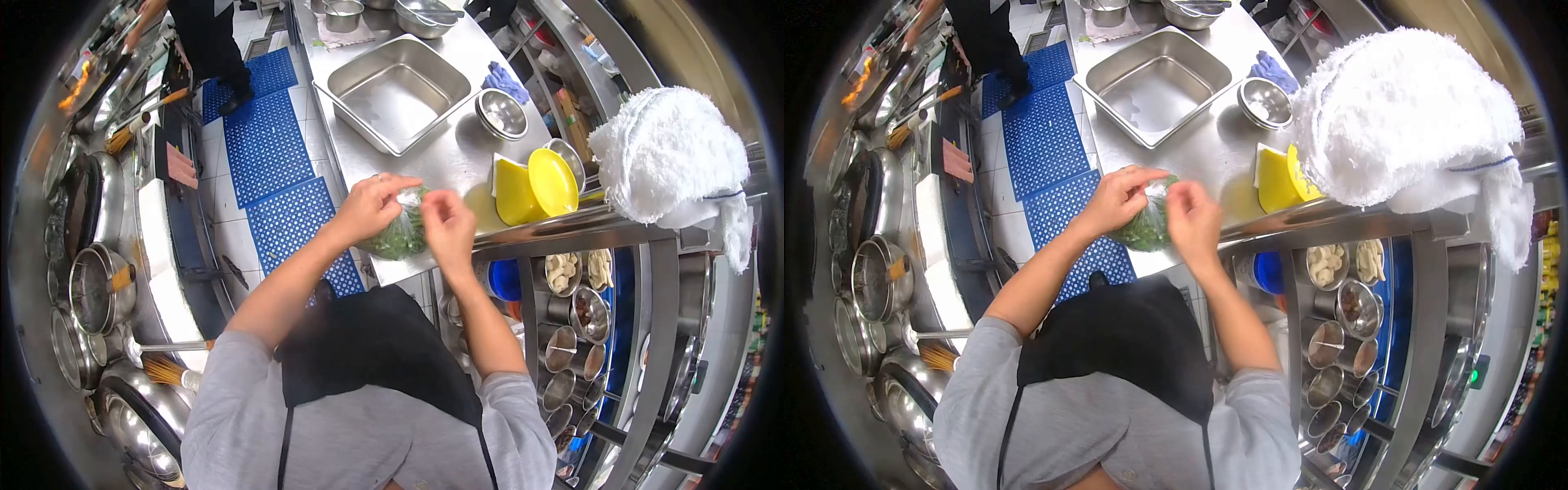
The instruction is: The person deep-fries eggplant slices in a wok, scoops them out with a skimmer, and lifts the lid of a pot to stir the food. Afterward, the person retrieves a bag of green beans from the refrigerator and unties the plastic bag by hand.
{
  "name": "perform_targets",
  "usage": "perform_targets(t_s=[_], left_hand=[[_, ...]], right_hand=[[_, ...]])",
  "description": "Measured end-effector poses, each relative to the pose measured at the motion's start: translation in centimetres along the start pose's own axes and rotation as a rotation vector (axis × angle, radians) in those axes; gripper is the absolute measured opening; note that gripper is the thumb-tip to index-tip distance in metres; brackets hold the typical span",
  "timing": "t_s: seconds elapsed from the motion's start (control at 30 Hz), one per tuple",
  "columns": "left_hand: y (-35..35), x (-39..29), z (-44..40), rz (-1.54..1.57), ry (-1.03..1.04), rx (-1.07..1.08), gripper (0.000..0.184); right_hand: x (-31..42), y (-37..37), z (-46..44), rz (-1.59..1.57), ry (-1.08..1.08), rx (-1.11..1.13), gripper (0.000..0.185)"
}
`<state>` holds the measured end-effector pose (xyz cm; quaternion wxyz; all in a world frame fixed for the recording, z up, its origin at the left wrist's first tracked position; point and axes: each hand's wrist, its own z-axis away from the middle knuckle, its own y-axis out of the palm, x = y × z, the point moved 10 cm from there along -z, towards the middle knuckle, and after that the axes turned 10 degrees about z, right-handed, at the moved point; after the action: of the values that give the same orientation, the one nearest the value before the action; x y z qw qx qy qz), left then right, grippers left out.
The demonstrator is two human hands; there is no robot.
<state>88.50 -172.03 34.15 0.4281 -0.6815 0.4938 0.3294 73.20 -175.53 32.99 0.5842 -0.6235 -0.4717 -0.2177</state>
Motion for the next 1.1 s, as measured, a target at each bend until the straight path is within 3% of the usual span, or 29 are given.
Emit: perform_targets(t_s=[0.03,0.13,0.17,0.23,0.33,0.43,0.53,0.63,0.77,0.87,1.0,1.1], left_hand=[[0.3,-1.0,-0.1,-0.079,0.071,0.047,0.040],[0.9,-1.9,-0.1,-0.215,0.119,0.188,0.034],[0.8,-1.8,-0.2,-0.238,0.086,0.207,0.031],[0.3,-1.5,-0.3,-0.286,0.017,0.246,0.024],[-0.3,-4.1,-0.5,-0.372,0.276,0.189,0.013],[0.8,-1.3,-1.0,-0.289,0.037,0.415,0.011],[1.2,-3.1,-1.3,-0.376,0.112,0.368,0.012],[0.9,-2.5,-2.2,-0.384,-0.010,0.333,0.016],[0.1,0.3,-2.8,-0.285,-0.323,0.286,0.022],[0.7,2.0,-3.1,-0.130,-0.416,0.397,0.019],[1.1,4.6,-2.1,0.174,-0.628,0.394,0.015],[-1.4,-6.3,-2.8,-0.634,0.373,-0.029,0.015]], right_hand=[[0.3,1.2,0.9,0.024,0.031,0.098,0.008],[1.9,2.0,1.9,0.156,-0.086,0.000,0.009],[2.0,2.0,1.9,0.175,-0.017,0.033,0.014],[2.3,1.7,1.6,0.192,-0.122,-0.040,0.020],[2.1,1.9,1.2,0.211,-0.150,-0.045,0.029],[3.6,1.7,1.3,0.278,-0.204,-0.091,0.035],[3.5,2.2,1.4,0.318,-0.167,-0.148,0.036],[2.7,2.5,1.2,0.315,-0.126,-0.199,0.032],[4.5,1.8,1.5,0.297,-0.188,-0.209,0.024],[3.2,2.1,1.4,0.308,-0.174,-0.248,0.019],[2.5,2.4,1.5,0.308,-0.143,-0.213,0.014],[2.3,2.3,1.4,0.348,-0.116,-0.175,0.010]])
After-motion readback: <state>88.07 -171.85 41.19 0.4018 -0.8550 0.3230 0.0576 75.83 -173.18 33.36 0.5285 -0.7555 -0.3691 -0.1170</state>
